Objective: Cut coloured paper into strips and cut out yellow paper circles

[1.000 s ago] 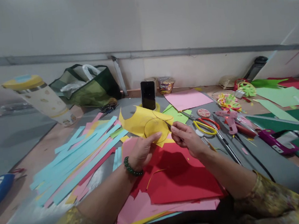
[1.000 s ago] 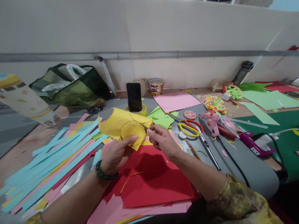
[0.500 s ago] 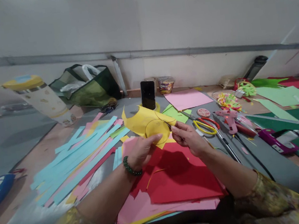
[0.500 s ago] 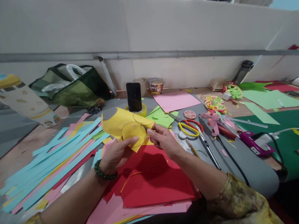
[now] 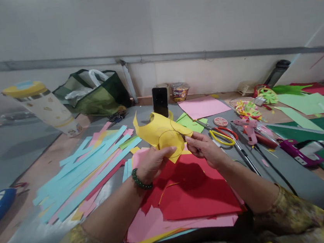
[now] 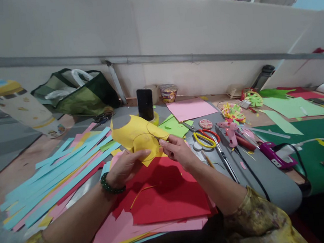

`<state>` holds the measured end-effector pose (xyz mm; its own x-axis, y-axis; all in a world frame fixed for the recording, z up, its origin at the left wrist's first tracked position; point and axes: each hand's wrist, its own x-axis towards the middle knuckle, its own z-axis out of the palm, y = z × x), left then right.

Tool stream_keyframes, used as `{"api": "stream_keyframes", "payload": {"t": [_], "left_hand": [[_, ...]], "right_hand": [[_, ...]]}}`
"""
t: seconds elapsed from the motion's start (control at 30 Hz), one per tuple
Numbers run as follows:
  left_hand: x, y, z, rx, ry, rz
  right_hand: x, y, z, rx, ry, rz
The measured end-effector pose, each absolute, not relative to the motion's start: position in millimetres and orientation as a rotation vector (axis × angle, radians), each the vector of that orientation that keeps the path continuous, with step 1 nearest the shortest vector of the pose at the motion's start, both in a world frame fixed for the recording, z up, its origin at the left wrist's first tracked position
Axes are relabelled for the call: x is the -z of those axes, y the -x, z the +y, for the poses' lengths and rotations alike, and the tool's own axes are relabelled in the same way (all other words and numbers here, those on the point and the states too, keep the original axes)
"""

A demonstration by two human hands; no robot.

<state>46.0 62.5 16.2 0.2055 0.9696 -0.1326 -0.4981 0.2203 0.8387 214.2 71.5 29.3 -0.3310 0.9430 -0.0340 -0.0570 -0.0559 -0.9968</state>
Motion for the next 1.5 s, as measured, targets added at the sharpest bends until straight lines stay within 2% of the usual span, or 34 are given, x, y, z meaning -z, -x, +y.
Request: {"api": "stream_keyframes", "payload": {"t": [0.6, 1.5], "left_hand": [[-19.2, -46.1, 65.8, -1.325, -0.691, 0.788], [-18.8, -47.8, 64.1, -1.301, -0.714, 0.821]], "right_hand": [[-31.7, -212.5, 69.3, -1.520, 1.021, -1.365], [-28.4, -211.8, 72.9, -1.573, 1.030, -1.314]]}}
